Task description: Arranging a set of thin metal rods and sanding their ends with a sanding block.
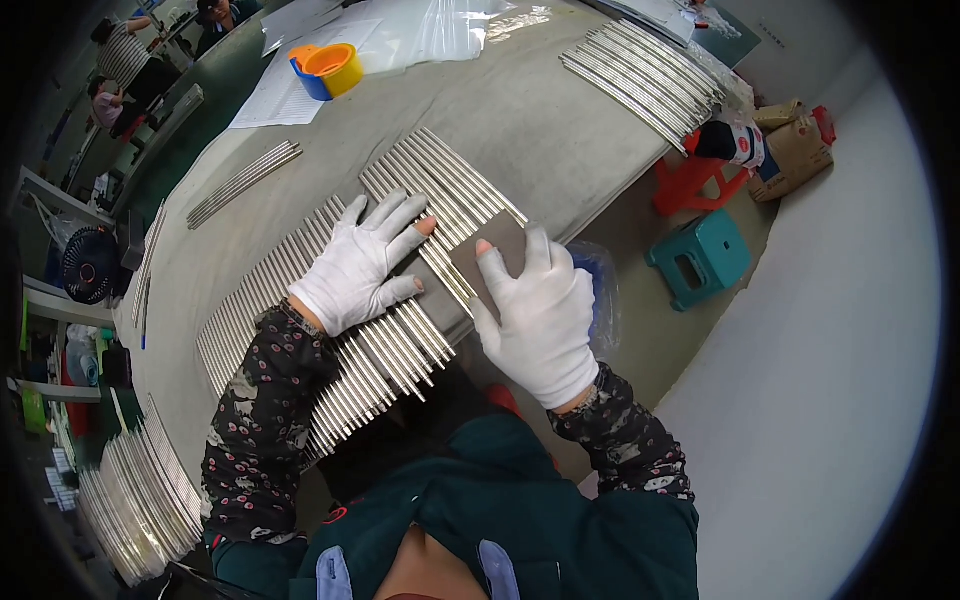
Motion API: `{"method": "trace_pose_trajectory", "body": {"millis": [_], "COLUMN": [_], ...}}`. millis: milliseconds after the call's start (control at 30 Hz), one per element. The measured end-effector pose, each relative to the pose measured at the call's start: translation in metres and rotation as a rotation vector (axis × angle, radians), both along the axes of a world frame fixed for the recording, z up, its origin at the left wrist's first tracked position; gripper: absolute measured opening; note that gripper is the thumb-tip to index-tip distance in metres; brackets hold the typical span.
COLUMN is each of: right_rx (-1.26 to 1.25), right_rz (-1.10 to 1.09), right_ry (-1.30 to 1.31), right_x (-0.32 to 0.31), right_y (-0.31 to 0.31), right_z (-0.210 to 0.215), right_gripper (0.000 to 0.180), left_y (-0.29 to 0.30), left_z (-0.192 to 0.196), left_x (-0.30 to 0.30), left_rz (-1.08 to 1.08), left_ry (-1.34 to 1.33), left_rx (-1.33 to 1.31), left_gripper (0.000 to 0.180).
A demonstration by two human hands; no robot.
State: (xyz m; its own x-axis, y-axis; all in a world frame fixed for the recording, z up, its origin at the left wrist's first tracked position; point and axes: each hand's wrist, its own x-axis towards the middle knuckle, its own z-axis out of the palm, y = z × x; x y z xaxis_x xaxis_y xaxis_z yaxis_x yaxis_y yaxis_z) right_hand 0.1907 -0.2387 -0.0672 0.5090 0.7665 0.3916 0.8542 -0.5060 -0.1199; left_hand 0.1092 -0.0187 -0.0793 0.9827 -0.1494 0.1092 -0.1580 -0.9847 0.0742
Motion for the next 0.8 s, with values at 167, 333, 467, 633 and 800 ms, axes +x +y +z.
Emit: {"method": "trace_pose_trajectory", "body": {"millis": [167,333,467,633,800], "right_rx": [0.042,0.002,-0.002,0.09,0.07], "right_rz": [0.063,-0.007,0.004,-0.041,-0.007], "right_ry": [-0.077,-0.009,0.006,-0.003,0.046], "right_x": [-0.003,-0.001,-0.011,-0.02,-0.018], "right_y": [-0.044,-0.009,-0.056,-0.075,-0.047], "right_z": [-0.006,-0.001,-0.001,0.006,0.0], "right_gripper": [0.053,0.053,0.058,0.06,0.061], "left_y": [-0.002,-0.001,-0.002,-0.001,-0.001], "left_z": [0.004,0.002,-0.003,0.0,-0.003], "left_x": [0.003,0.002,0.002,0.0,0.002], "left_rz": [0.018,-0.002,0.004,0.005,-0.001], "left_ry": [0.036,-0.002,-0.049,0.001,0.005], "left_rx": [-0.022,-0.044,-0.018,-0.035,-0.027], "left_gripper": [0.068,0.067,0.065,0.067,0.067]}}
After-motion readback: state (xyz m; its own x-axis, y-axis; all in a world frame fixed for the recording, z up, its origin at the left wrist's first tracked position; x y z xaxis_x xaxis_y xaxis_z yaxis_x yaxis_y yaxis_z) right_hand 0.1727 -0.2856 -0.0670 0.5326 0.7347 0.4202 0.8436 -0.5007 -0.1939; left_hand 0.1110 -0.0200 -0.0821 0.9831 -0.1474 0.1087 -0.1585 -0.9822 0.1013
